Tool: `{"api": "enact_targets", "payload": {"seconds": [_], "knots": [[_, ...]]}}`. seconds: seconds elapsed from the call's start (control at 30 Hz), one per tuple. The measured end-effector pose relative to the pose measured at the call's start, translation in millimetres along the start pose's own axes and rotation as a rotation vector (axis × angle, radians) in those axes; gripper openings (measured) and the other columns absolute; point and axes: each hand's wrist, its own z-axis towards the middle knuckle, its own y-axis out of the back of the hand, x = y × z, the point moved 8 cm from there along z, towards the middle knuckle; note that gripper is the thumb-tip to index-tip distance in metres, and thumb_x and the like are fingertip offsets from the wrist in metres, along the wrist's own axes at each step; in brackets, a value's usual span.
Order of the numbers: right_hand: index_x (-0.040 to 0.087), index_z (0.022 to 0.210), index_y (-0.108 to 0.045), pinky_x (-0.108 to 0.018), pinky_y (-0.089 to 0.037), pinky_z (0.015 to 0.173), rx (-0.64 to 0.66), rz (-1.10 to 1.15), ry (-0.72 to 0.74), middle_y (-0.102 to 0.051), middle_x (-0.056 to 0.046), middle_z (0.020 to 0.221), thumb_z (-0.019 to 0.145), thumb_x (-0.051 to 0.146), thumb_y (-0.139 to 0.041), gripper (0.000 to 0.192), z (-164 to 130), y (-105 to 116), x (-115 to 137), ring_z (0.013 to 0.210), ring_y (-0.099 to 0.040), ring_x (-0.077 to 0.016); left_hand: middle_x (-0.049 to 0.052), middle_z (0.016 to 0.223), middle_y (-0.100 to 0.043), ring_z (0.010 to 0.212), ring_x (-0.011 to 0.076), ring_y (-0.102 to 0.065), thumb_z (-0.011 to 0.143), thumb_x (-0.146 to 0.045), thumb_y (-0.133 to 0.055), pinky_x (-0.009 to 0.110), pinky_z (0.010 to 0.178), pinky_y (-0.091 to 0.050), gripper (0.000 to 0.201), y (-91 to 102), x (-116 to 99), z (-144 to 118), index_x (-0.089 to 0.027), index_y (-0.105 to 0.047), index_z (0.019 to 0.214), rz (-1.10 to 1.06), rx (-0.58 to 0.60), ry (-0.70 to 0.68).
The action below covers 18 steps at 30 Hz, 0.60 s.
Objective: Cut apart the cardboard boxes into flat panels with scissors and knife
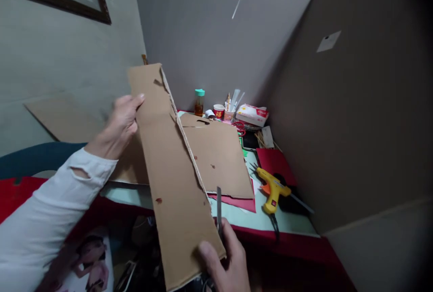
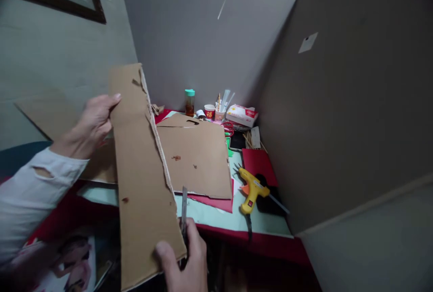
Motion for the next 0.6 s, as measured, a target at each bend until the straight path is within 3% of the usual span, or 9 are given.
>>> {"api": "enact_targets", "payload": {"seconds": [0.1,0.17,0.27,0.37,0.47,0.53,0.6], "knots": [[0.019,0.092,-0.067,-0.024,-0.048,0.067,0.099,0.079,-0.058,-0.065,-0.003,0.085,0.083,0.059,-0.07,0.041,11,-12,1,0.078,-0.057,-0.0188,-0.008,0.073,-0.072,0.075,0.0077,-0.066,0.088,-0.013,-0.068,0.021,0.074,-0.054,0.004,18.4,18,-23,-0.012,-0.064,0.087,-0.05,-0.061,-0.005],[0.019,0.086,-0.063,-0.022,-0.045,0.065,0.168,0.174,-0.074,-0.058,0.0,0.078,0.087,0.058,-0.067,0.039,21,-21,1,0.073,-0.05,-0.0151,-0.006,0.087,-0.077,0.083,0.0087,-0.068,0.085,-0.007,-0.067,0.022,0.078,-0.058,0.015,23.4,30,-49,-0.013,-0.068,0.098,-0.107,-0.071,0.005],[0.018,0.081,-0.061,-0.022,-0.042,0.065,0.178,0.292,-0.112,-0.054,0.001,0.076,0.088,0.058,-0.067,0.041,35,-28,-2,0.071,-0.045,-0.0134,-0.003,0.099,-0.078,0.08,0.0127,-0.071,0.077,-0.012,-0.077,0.023,0.07,-0.063,0.033,23.3,63,-99,-0.017,-0.072,0.109,-0.08,-0.059,0.213],[0.018,0.083,-0.064,-0.022,-0.042,0.062,0.191,0.358,-0.156,-0.058,0.0,0.076,0.087,0.059,-0.069,0.041,40,-36,-9,0.071,-0.048,-0.014,0.005,0.099,-0.078,0.076,0.0168,-0.073,0.06,-0.019,-0.09,0.023,0.067,-0.064,0.05,18.6,90,-141,-0.013,-0.072,0.107,-0.101,-0.014,0.388],[0.02,0.087,-0.07,-0.023,-0.047,0.065,0.127,0.322,-0.201,-0.064,-0.001,0.077,0.085,0.062,-0.069,0.042,36,-33,-21,0.074,-0.055,-0.0168,0.008,0.1,-0.079,0.079,0.0213,-0.075,0.051,-0.024,-0.096,0.026,0.068,-0.065,0.065,18.9,102,-159,-0.012,-0.071,0.11,-0.109,-0.011,0.473],[0.02,0.087,-0.074,-0.026,-0.051,0.071,0.002,0.219,-0.194,-0.07,-0.003,0.079,0.08,0.064,-0.072,0.045,34,-21,-32,0.078,-0.062,-0.0202,0.011,0.103,-0.078,0.082,0.025,-0.076,0.052,-0.026,-0.097,0.029,0.069,-0.065,0.07,19.6,107,-162,-0.012,-0.069,0.115,-0.111,0.011,0.515],[0.018,0.092,-0.078,-0.03,-0.054,0.08,-0.028,0.174,-0.183,-0.076,-0.007,0.09,0.077,0.064,-0.075,0.049,34,-15,-42,0.092,-0.067,-0.0272,0.014,0.106,-0.078,0.084,0.0272,-0.076,0.058,-0.029,-0.095,0.032,0.07,-0.065,0.074,20.1,112,-164,-0.012,-0.065,0.123,-0.127,0.051,0.557]]}}
